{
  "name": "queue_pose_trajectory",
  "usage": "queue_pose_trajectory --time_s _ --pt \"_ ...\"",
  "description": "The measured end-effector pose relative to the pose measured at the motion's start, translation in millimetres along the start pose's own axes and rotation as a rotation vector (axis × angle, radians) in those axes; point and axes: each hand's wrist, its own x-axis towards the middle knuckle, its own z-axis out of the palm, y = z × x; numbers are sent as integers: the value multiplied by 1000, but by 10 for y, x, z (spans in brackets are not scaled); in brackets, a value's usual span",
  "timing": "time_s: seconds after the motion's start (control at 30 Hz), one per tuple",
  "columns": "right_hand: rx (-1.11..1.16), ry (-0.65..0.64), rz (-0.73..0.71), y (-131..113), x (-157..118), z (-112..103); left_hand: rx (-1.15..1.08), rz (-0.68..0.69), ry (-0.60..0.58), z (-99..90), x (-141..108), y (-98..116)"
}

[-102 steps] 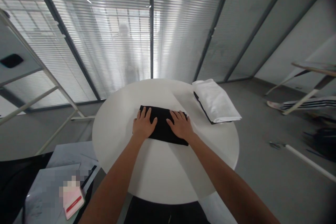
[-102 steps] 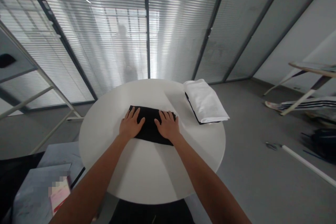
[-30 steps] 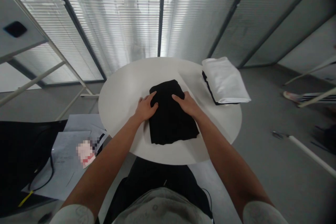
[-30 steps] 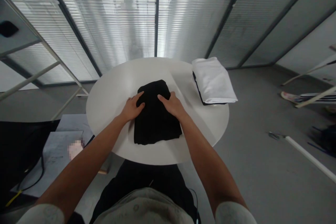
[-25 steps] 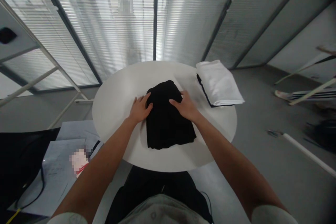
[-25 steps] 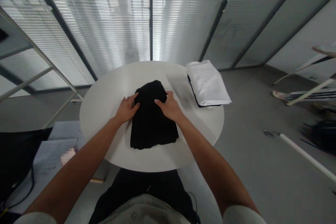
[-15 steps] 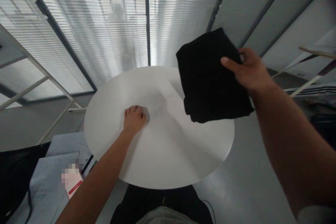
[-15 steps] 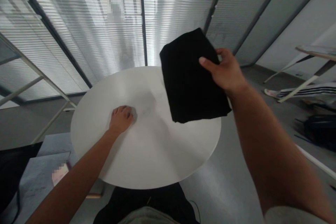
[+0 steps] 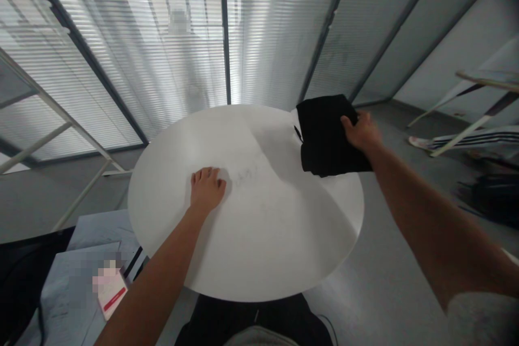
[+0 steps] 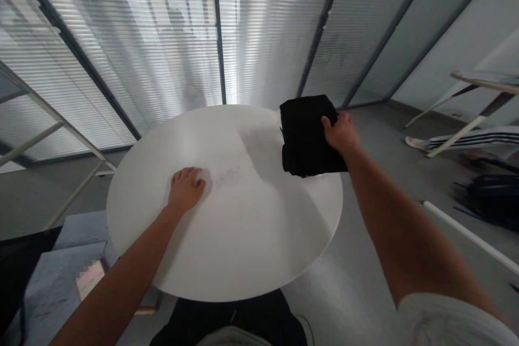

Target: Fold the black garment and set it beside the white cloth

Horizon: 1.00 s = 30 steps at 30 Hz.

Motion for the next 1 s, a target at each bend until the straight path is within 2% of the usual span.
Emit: queue_pose_trajectory --time_s 0.1,0.17,0.23,0.33,0.4,0.47,0.6,0.83,1.0 --pt "-27 207 -82 -132 -283 -150 -6 1 -6 1 2 5" --pt "-9 261 -226 -265 -581 -185 0 1 -18 -12 6 5" --pt "46 154 -400 -423 -961 -130 8 21 -53 -42 5 0" --pt "91 -183 -662 -646 -1561 105 -6 72 -124 -105 -36 -1" --pt "43 -294 -726 -748 -1879 303 -31 100 -160 -129 -94 7" --pt "-17 -379 -751 -800 -2081 475 -48 134 -195 -123 -163 18" --pt "-67 -459 -746 -805 -2191 641 -50 176 -248 -64 -243 27" --pt "-55 -460 -740 -796 -2174 614 -76 161 -210 -28 -238 7" --pt "-55 -457 -746 -791 -2179 635 -37 172 -229 -57 -241 19"
